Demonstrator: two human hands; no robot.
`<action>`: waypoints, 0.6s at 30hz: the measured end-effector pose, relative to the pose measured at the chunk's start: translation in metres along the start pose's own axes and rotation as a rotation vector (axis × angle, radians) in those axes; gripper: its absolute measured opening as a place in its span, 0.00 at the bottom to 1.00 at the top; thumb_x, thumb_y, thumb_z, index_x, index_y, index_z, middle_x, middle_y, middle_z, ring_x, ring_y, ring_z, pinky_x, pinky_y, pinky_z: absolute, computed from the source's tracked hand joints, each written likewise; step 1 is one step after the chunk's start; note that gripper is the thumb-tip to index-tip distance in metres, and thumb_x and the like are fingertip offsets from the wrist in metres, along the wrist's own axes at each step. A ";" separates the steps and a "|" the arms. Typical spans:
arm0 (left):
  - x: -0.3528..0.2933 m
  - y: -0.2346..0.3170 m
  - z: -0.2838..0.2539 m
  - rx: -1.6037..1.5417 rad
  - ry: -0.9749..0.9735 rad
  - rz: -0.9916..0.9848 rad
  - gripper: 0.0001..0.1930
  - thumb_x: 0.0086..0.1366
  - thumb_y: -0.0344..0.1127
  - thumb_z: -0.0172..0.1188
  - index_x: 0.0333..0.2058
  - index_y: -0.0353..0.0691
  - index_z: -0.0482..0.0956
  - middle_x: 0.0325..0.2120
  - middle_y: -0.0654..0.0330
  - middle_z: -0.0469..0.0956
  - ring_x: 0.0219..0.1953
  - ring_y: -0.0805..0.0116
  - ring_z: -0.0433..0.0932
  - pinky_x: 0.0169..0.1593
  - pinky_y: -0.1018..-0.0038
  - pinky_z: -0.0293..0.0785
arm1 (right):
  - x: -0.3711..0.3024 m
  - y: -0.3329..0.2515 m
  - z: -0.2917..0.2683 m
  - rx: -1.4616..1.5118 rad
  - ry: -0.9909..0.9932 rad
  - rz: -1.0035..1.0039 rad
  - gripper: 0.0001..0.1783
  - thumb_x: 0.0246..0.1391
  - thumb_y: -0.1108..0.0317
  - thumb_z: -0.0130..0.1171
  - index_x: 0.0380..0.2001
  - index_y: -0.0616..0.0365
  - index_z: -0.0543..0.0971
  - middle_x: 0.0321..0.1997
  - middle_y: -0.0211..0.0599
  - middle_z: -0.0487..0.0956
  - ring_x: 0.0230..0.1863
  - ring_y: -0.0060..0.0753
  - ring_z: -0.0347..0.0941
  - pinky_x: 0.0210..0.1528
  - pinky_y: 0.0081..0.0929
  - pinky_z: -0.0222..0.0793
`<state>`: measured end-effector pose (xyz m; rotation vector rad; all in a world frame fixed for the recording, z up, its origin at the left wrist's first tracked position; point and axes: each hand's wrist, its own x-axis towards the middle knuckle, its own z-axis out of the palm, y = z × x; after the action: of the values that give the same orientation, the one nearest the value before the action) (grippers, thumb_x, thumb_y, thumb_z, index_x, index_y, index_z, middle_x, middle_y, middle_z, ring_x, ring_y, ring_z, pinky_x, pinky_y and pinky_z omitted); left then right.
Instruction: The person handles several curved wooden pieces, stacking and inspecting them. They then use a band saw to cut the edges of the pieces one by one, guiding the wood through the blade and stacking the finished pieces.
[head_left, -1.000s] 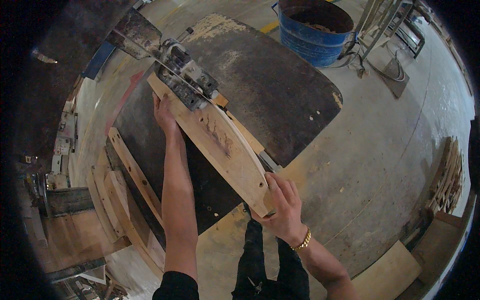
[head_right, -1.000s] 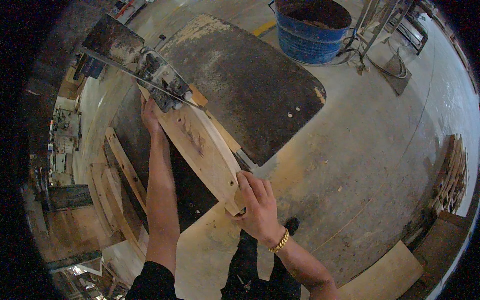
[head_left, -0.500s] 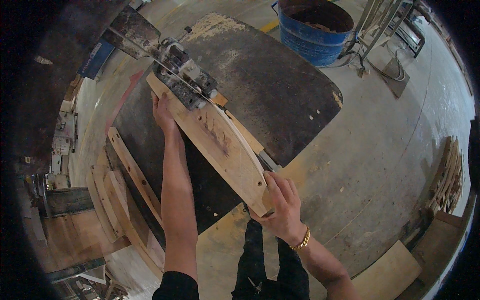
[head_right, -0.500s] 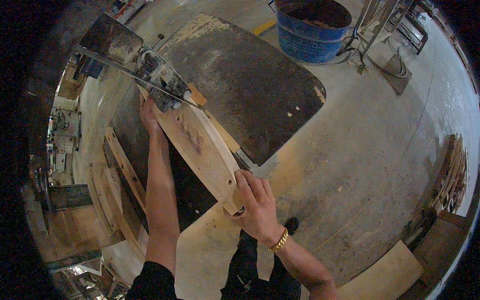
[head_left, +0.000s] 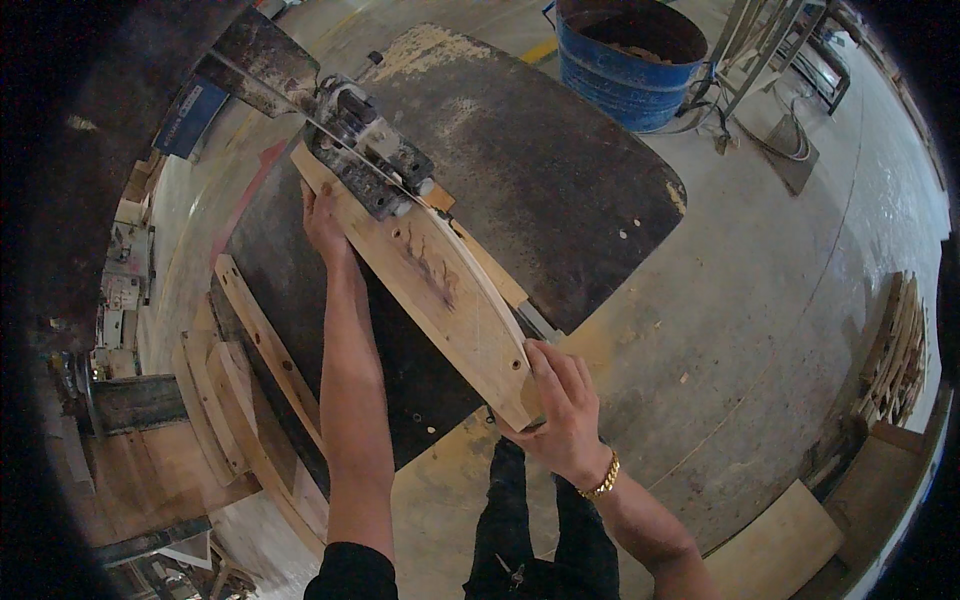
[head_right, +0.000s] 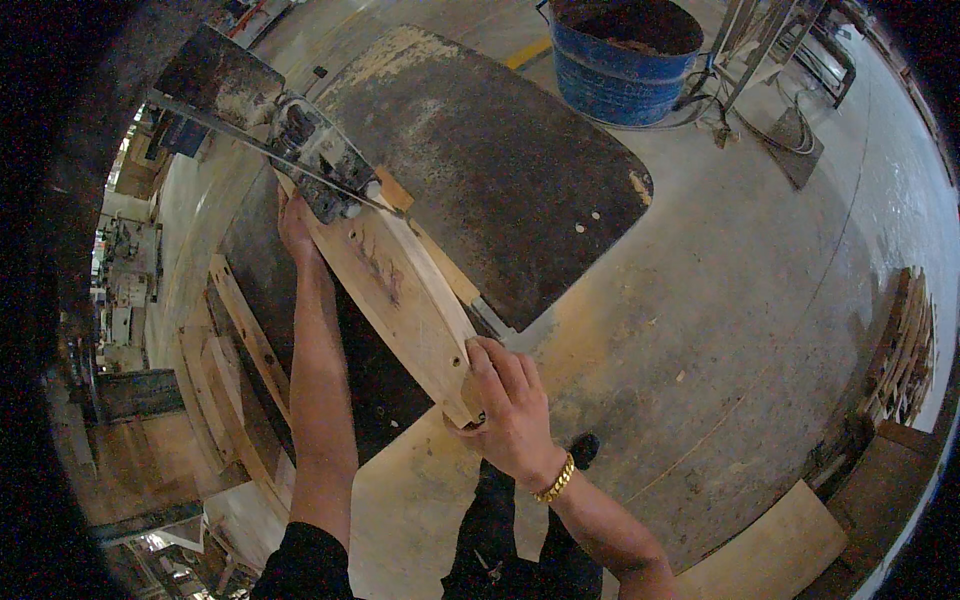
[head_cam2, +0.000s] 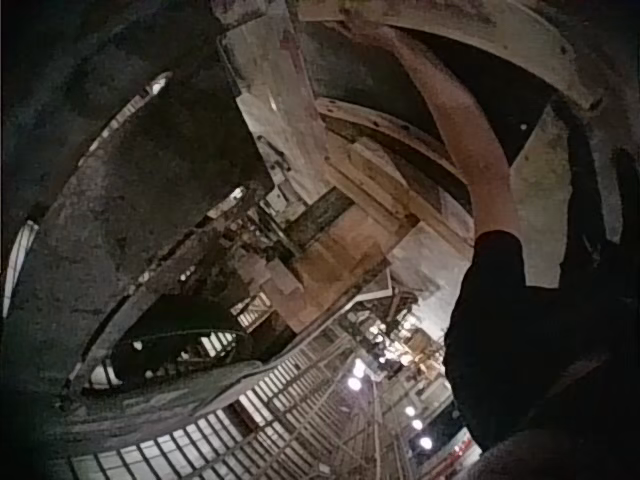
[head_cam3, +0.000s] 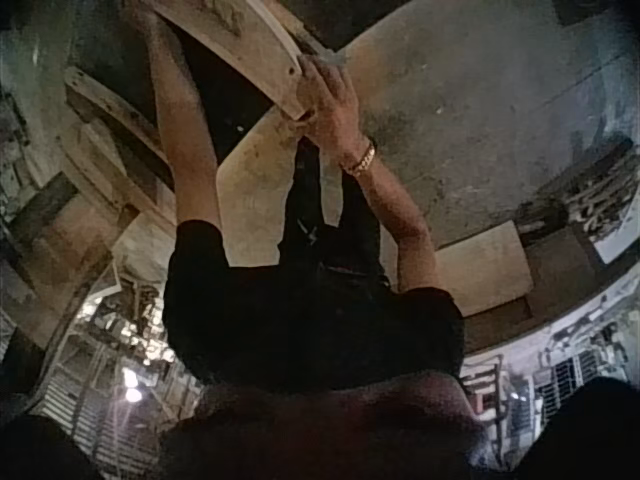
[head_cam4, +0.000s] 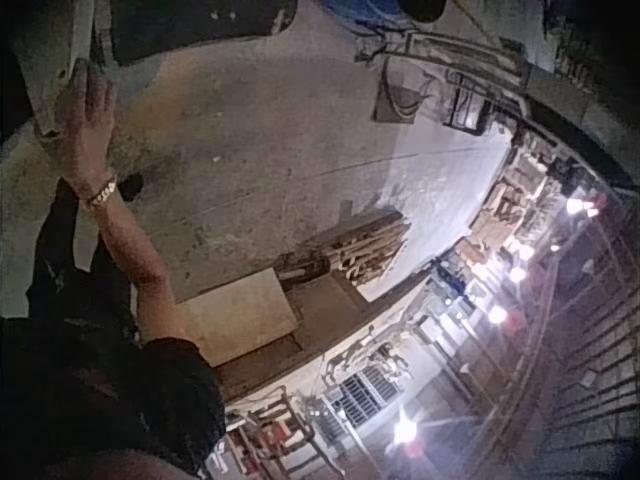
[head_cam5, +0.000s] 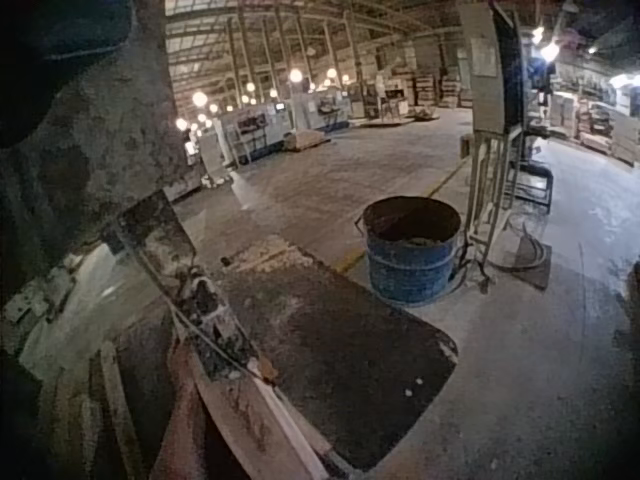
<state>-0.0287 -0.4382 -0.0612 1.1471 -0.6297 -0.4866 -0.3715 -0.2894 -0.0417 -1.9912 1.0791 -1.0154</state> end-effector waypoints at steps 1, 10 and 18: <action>0.000 0.000 0.000 0.008 -0.008 -0.007 0.30 0.61 0.32 0.53 0.61 0.32 0.57 0.41 0.60 0.73 0.37 0.73 0.74 0.41 0.78 0.70 | 0.000 0.000 0.000 -0.002 0.000 0.000 0.47 0.23 0.67 0.72 0.54 0.61 0.66 0.53 0.43 0.68 0.46 0.47 0.67 0.48 0.37 0.67; -0.001 -0.002 0.002 0.000 0.035 0.037 0.26 0.61 0.32 0.52 0.59 0.33 0.61 0.41 0.60 0.74 0.37 0.73 0.74 0.41 0.77 0.70 | 0.003 0.001 0.000 -0.007 -0.017 0.010 0.47 0.23 0.67 0.72 0.54 0.62 0.66 0.53 0.43 0.68 0.46 0.47 0.66 0.48 0.36 0.66; -0.004 -0.004 0.010 0.008 0.060 -0.057 0.20 0.61 0.32 0.56 0.51 0.34 0.70 0.36 0.62 0.76 0.34 0.73 0.75 0.38 0.76 0.72 | 0.008 0.002 -0.001 -0.032 -0.001 0.009 0.45 0.24 0.66 0.73 0.52 0.63 0.68 0.50 0.46 0.70 0.46 0.47 0.68 0.47 0.36 0.67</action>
<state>-0.0386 -0.4437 -0.0629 1.1860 -0.5482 -0.4966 -0.3700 -0.2976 -0.0404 -2.0109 1.1095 -0.9986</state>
